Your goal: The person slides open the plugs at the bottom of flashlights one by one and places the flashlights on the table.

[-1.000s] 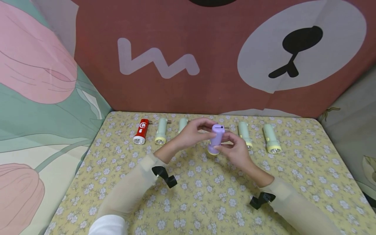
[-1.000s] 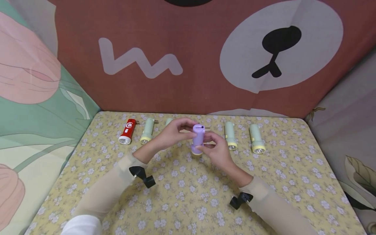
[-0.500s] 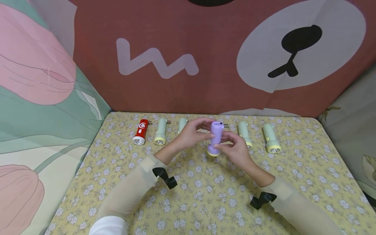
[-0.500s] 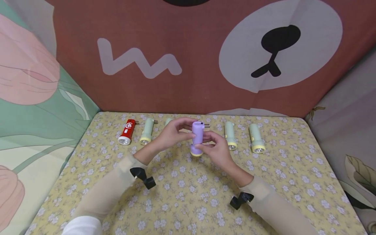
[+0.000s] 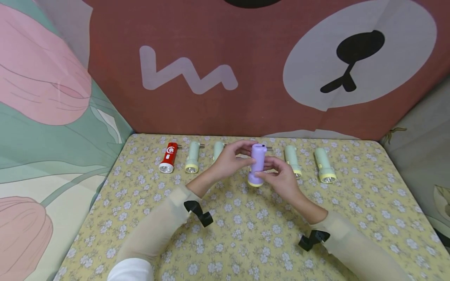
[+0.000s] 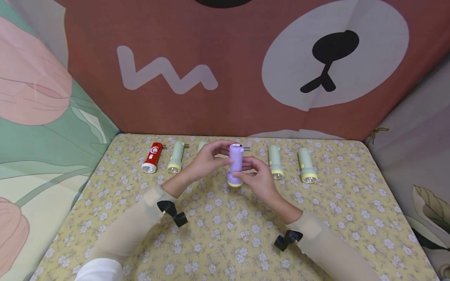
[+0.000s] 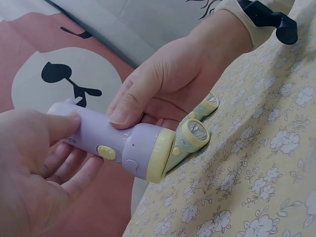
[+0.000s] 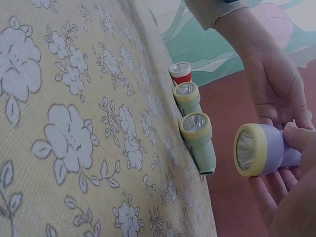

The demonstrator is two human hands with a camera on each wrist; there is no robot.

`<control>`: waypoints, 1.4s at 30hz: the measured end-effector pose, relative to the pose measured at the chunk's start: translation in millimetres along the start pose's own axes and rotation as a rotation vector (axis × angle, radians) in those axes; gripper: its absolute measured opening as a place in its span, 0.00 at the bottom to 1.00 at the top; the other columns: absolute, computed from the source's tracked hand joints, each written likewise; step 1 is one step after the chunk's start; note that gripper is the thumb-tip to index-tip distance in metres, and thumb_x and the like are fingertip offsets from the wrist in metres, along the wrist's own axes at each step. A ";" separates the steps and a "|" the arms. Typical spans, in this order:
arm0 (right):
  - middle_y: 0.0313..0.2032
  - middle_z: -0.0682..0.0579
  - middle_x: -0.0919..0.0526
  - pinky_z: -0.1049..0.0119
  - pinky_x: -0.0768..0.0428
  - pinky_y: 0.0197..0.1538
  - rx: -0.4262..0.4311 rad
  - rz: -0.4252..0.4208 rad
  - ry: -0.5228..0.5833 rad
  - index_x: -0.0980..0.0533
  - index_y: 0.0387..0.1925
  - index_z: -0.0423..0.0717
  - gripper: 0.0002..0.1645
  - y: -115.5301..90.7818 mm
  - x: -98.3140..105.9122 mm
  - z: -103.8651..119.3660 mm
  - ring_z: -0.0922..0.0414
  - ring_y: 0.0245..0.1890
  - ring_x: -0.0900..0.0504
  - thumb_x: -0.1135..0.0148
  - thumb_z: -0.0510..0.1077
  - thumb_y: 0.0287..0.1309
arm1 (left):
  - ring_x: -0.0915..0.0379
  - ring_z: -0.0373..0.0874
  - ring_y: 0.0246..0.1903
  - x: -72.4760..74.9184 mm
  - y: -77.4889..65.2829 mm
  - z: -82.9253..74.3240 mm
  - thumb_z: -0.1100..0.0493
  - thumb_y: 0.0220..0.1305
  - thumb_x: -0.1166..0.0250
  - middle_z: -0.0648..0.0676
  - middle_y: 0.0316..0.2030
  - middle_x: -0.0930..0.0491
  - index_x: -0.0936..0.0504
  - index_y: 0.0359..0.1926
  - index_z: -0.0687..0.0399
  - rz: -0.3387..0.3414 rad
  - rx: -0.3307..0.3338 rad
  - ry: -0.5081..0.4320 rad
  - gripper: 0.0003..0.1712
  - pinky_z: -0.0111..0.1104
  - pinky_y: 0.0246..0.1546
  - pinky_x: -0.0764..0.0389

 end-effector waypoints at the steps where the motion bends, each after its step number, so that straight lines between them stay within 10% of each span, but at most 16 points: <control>1: 0.45 0.42 0.16 0.66 0.14 0.44 -0.001 -0.005 0.000 0.20 0.54 0.37 0.22 0.1 -0.1 -0.3 0.59 0.44 0.17 0.25 0.37 0.58 | 0.21 0.55 0.51 -0.1 -0.1 0.2 0.73 0.65 0.33 0.65 0.53 0.20 0.26 0.66 0.67 -0.004 0.005 -0.005 0.28 0.37 0.54 0.18; 27: 0.49 0.42 0.19 0.67 0.14 0.47 0.094 0.040 0.112 0.27 0.61 0.31 0.31 -0.8 0.5 6.1 0.59 0.48 0.18 0.30 0.25 0.55 | 0.23 0.50 0.52 5.2 3.0 2.0 0.69 0.69 0.35 0.60 0.54 0.21 0.25 0.67 0.59 -0.062 0.166 -0.121 0.26 0.37 0.52 0.16; 42: 0.60 0.35 0.25 0.67 0.17 0.53 0.172 0.120 0.098 0.33 0.67 0.32 0.41 -8.8 1.6 13.4 0.56 0.56 0.23 0.30 0.22 0.52 | 0.22 0.52 0.51 12.3 8.8 9.8 0.73 0.68 0.37 0.65 0.54 0.23 0.28 0.67 0.69 -0.152 0.276 -0.379 0.27 0.44 0.52 0.15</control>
Point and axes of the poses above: each hand's wrist, its own y-axis towards the middle knuckle, its own x-axis out of the back of the hand, z = x × y, the point moved 4 cm from there along y, towards the middle knuckle
